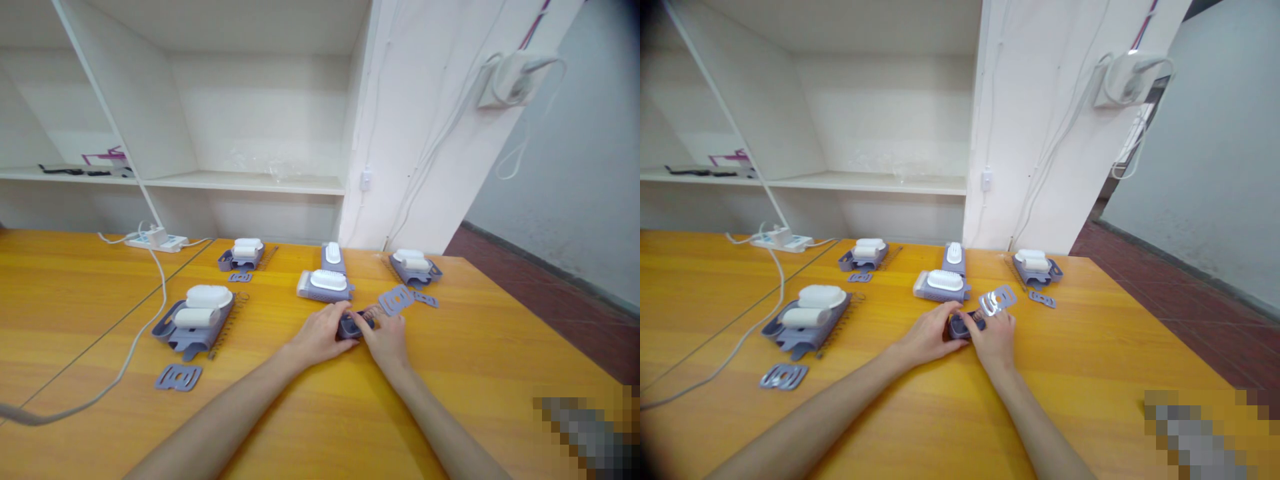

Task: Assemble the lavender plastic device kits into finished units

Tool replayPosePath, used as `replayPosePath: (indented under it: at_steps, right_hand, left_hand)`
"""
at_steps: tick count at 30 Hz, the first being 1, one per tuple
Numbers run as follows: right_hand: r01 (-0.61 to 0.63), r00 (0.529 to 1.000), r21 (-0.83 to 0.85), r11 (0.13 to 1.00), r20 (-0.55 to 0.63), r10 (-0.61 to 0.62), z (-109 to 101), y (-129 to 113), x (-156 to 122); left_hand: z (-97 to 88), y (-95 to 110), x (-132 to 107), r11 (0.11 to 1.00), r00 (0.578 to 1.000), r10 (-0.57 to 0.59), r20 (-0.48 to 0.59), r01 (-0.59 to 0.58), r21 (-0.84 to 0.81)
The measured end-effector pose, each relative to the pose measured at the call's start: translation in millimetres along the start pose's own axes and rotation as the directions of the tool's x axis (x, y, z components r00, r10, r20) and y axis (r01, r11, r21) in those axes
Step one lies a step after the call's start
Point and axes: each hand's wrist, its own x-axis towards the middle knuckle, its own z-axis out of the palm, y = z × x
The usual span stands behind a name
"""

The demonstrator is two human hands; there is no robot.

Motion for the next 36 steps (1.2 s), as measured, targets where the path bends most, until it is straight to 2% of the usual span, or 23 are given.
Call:
replayPosePath:
  at_steps: [7, 12, 19, 22, 28, 36]
  right_hand:
    - [0.0, 1.0, -0.08, 0.997, 0.026, 0.002, -2.2, -6.0, -0.6]
    - [-0.002, 1.0, -0.168, 0.986, 0.023, 0.006, -3.3, -10.4, -1.2]
    - [0.007, 0.996, -0.225, 0.974, 0.086, 0.013, -9.9, -22.3, -0.8]
    - [-0.001, 0.995, -0.184, 0.983, 0.101, 0.02, -10.0, -24.9, -1.6]
    - [-0.027, 0.99, -0.012, 1.0, 0.136, 0.028, -4.6, -16.2, -1.8]
    - [-0.088, 0.991, 0.105, 0.991, 0.112, 0.077, -1.4, -8.5, 0.9]
  left_hand:
    - [2.5, -4.2, 0.1, 1.0, 1.0, 0.002, 0.013, -0.002, 0.012]
    - [1.2, -3.2, 0.3, 0.999, 1.0, 0.012, 0.012, -0.012, -0.033]
    - [-1.1, -0.7, 1.0, 0.996, 1.0, 0.002, 0.011, -0.001, -0.087]
    - [-1.4, -1.7, 1.5, 0.99, 0.999, -0.031, -0.009, 0.03, -0.141]
    - [2.7, -10.4, 4.1, 0.951, 0.983, -0.176, -0.061, 0.154, -0.268]
    - [1.3, -10.8, 3.8, 0.971, 0.989, -0.109, -0.096, 0.085, -0.226]
